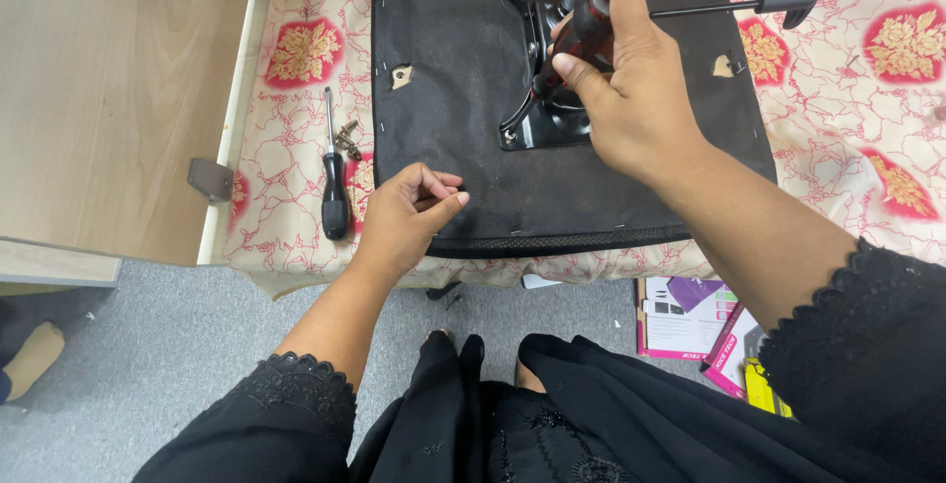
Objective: The person uses a screwdriver to loosen and remove screws from the underside of an office chair seat. They then use a metal rod to pry and detach a metal bracket from the chair base.
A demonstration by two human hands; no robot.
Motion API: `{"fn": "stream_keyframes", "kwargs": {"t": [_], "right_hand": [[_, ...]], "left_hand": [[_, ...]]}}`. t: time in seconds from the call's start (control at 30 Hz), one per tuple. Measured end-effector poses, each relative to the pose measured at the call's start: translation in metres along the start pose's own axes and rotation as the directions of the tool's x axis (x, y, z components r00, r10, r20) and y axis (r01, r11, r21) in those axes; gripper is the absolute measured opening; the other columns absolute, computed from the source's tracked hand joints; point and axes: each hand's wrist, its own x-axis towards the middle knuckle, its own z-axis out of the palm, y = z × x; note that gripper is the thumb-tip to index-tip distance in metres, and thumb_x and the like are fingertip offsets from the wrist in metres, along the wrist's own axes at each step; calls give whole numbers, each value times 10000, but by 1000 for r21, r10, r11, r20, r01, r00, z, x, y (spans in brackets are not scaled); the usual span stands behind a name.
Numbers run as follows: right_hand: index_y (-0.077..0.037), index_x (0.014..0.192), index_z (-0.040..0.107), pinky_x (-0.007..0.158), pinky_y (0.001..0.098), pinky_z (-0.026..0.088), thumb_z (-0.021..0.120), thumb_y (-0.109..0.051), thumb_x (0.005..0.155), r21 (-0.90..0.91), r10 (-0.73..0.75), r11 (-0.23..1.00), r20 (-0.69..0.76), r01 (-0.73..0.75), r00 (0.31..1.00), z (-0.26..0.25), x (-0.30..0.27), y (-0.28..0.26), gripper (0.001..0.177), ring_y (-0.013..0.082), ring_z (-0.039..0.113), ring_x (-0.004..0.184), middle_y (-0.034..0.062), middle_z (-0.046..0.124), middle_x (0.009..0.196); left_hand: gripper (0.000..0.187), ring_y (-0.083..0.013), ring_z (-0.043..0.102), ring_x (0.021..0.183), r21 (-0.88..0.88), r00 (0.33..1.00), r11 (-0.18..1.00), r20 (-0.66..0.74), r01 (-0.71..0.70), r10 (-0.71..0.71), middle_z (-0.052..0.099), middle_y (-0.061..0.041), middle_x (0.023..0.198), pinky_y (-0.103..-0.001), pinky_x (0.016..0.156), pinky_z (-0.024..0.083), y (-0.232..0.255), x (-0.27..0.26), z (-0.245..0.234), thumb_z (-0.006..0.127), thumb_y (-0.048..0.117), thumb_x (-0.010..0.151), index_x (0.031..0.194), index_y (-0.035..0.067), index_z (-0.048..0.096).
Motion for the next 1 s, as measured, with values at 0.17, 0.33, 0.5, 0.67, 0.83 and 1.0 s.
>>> {"fn": "stream_keyframes", "kwargs": {"t": [0.17,0.33,0.5,0.67,0.83,1.0], "right_hand": [[-128,1426,449,910,285,585,669,45,1036,-17,57,998,39,-57,998,1,4,-14,481,121,686,1058,48,644,1147],[-112,1204,594,777,269,546,815,-131,997,-197,31,980,58,-19,998,-5,15,-30,303,138,636,924,57,491,1113],[-100,1147,700,726,315,518,808,-98,936,-307,90,949,49,-70,995,-9,23,-40,237,206,598,826,94,503,1032],[-93,1012,735,781,321,567,705,39,844,-300,-20,949,260,100,965,-24,41,-39,215,204,706,892,66,679,1034],[-29,985,699,782,342,552,579,80,872,-311,16,947,300,82,954,-23,45,-37,197,232,683,863,97,654,950],[-79,1194,603,728,315,535,591,-33,941,-57,135,991,328,-124,935,-17,52,-30,258,159,641,802,31,622,886]], "left_hand": [[185,-102,705,970,-8,1000,1000,7,-2,3,729,-119,1154,-263,889,588,-3,0,-1,761,87,900,848,50,587],[184,-90,707,979,-5,1000,1000,5,-14,14,728,-115,1150,-253,888,586,-3,1,0,759,85,891,845,52,585],[183,-84,685,944,-18,1000,1000,19,-19,19,725,-115,1158,-246,873,572,-4,1,-1,763,84,894,849,51,588],[194,-82,687,922,10,1000,1000,10,28,-28,739,-97,1146,-244,851,570,1,1,-2,769,91,884,825,52,588],[204,-89,696,931,20,1000,999,3,28,-28,739,-97,1144,-248,857,569,0,2,0,779,91,873,814,52,588],[207,-91,698,939,15,1000,1000,8,4,-4,737,-99,1137,-251,864,572,-5,3,-1,782,102,873,819,57,587]]}}
